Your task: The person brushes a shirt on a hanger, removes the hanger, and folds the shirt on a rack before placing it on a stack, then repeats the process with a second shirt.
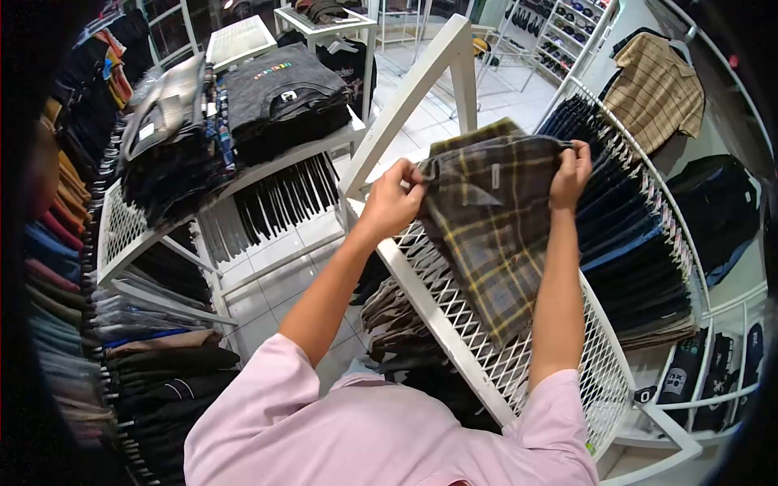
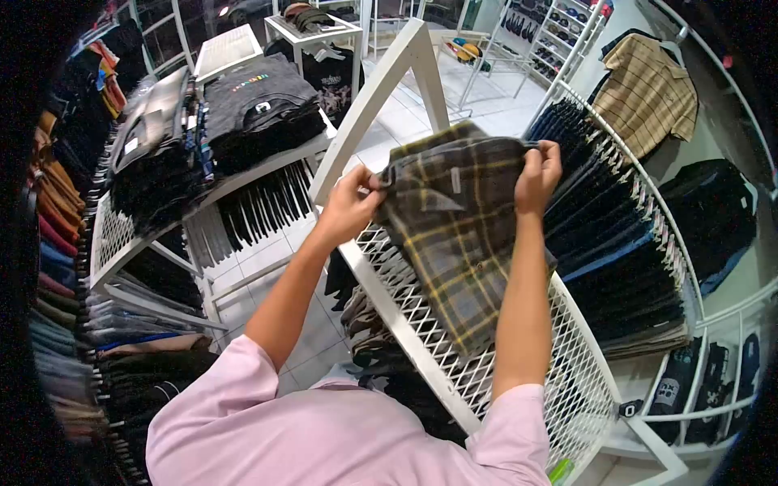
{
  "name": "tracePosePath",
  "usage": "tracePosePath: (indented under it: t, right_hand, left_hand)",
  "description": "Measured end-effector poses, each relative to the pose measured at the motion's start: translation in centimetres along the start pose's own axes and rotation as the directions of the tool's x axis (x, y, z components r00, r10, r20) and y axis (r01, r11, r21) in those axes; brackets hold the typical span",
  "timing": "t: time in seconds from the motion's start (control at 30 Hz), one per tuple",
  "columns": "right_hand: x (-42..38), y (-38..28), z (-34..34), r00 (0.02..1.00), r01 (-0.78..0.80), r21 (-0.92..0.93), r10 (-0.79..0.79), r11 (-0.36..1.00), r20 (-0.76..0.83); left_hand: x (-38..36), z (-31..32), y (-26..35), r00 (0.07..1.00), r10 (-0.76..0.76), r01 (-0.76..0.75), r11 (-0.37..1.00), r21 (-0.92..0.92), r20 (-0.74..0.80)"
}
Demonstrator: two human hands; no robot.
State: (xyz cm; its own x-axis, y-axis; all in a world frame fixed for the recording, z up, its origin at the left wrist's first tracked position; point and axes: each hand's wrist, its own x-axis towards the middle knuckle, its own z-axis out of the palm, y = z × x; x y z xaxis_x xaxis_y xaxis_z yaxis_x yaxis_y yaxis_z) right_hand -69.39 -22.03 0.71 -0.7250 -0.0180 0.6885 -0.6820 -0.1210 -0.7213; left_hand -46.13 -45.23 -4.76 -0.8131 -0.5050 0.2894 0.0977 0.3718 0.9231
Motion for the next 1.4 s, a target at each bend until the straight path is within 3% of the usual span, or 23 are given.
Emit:
tracePosePath:
  t: [0.1, 0.13, 0.17, 0.23, 0.27, 0.3, 0.37, 0.43, 0.5, 0.57, 0.63, 0.7, 0.77, 0.83, 0.9, 0.97, 1.0, 1.03, 1.1, 1.17, 1.27, 1.4]
  right_hand:
    - [2.3, -5.2, -2.7, 0.994, 0.097, -0.055, -0.099, 0.994, -0.052]
    - [4.1, -5.3, -4.8, 0.996, 0.091, -0.062, -0.092, 0.994, -0.017]
    - [4.6, -8.2, -5.4, 0.995, 0.057, -0.056, -0.061, 0.997, -0.084]
    - [6.1, -12.4, -8.5, 0.992, 0.084, -0.119, -0.094, 0.989, -0.084]
    - [6.6, -14.2, -10.2, 0.992, 0.102, -0.097, -0.110, 0.990, -0.070]
    - [6.8, -15.9, -12.3, 0.990, 0.121, -0.079, -0.125, 0.990, -0.057]
    - [4.3, -20.7, -14.2, 0.984, 0.149, 0.009, -0.147, 0.989, -0.098]
    - [2.5, -21.6, -18.6, 0.989, 0.149, 0.043, -0.148, 0.988, -0.018]
    - [-2.8, -24.7, -21.5, 0.987, 0.099, -0.216, -0.068, 0.971, 0.148]
    - [-8.1, -23.7, -25.1, 0.918, -0.170, -0.207, 0.231, 0.964, 0.323]
    - [-14.8, -23.9, -26.8, 0.754, -0.318, -0.388, 0.479, 0.865, 0.449]
    - [-21.6, -22.6, -28.0, 0.644, -0.400, -0.613, 0.685, 0.682, 0.341]
    - [-26.8, -22.0, -27.4, 0.621, -0.434, -0.681, 0.743, 0.590, 0.249]
    - [-29.7, -22.9, -26.1, 0.667, -0.392, -0.726, 0.718, 0.565, 0.198]
    - [-32.1, -22.8, -24.4, 0.814, -0.295, -0.751, 0.567, 0.591, 0.126]
    - [-33.4, -22.7, -22.1, 0.902, -0.239, -0.755, 0.427, 0.611, 0.060]
    - [-34.4, -22.0, -21.5, 0.958, -0.093, -0.772, 0.267, 0.629, 0.103]
    - [-35.0, -21.9, -20.8, 0.969, -0.029, -0.790, 0.212, 0.612, 0.129]
    - [-35.9, -21.4, -20.1, 0.975, 0.063, -0.812, 0.137, 0.580, 0.174]
    - [-36.9, -20.2, -20.1, 0.977, 0.047, -0.817, 0.144, 0.574, 0.157]
    - [-37.0, -19.7, -20.3, 0.971, 0.043, -0.841, 0.174, 0.540, 0.162]
    - [-37.2, -19.6, -20.3, 0.975, 0.057, -0.836, 0.151, 0.545, 0.165]
  left_hand:
    - [2.5, 0.7, 4.0, 0.977, 0.215, -0.214, 0.974, -0.071, -0.002]
    - [3.7, 1.0, 5.7, 0.961, 0.275, -0.275, 0.961, 0.002, 0.009]
    - [4.1, 1.1, 8.7, 0.957, 0.288, -0.288, 0.957, -0.007, -0.004]
    - [5.8, 1.9, 12.1, 0.785, 0.618, -0.602, 0.778, 0.180, -0.047]
    - [5.0, 1.5, 15.2, 0.772, 0.635, -0.612, 0.751, 0.248, -0.021]
    - [4.8, 1.1, 17.0, 0.600, 0.800, -0.775, 0.589, 0.227, -0.026]
    - [2.0, 0.1, 20.5, 0.436, 0.900, -0.874, 0.426, 0.233, -0.009]
    - [-2.0, -0.2, 22.1, 0.372, 0.928, -0.907, 0.360, 0.220, 0.014]
    - [-6.6, 0.3, 20.8, 0.400, 0.916, -0.904, 0.390, 0.177, 0.024]
    - [-12.1, 0.9, 16.9, 0.568, 0.817, -0.819, 0.549, 0.165, 0.102]
    - [-17.9, 1.3, 13.7, 0.583, 0.762, -0.812, 0.541, 0.219, 0.282]
    - [-22.8, 1.4, 10.5, 0.657, 0.518, -0.731, 0.615, 0.294, 0.548]
    - [-26.4, 1.8, 6.7, 0.683, 0.376, -0.603, 0.774, 0.193, 0.627]
    - [-29.1, 2.3, 5.3, 0.808, 0.323, -0.444, 0.883, 0.150, 0.493]
    - [-31.1, 3.3, 4.6, 0.930, 0.280, -0.300, 0.953, 0.052, 0.239]
    - [-32.2, 4.8, 2.3, 0.999, -0.009, 0.012, 0.998, -0.060, 0.041]
    - [-32.3, 5.4, 1.3, 0.991, -0.135, 0.134, 0.971, -0.200, 0.007]
    - [-32.3, 5.9, 0.8, 0.966, -0.256, 0.237, 0.910, -0.340, -0.014]
    - [-32.4, 6.0, 0.1, 0.851, -0.506, 0.481, 0.637, -0.602, 0.144]
    - [-32.4, 5.8, -2.6, 0.787, -0.445, 0.586, 0.320, -0.744, 0.428]
    - [-33.1, 6.5, -2.1, 0.796, -0.392, 0.595, 0.370, -0.714, 0.461]
    - [-33.7, 7.2, -1.2, 0.793, -0.442, 0.599, 0.437, -0.671, 0.420]
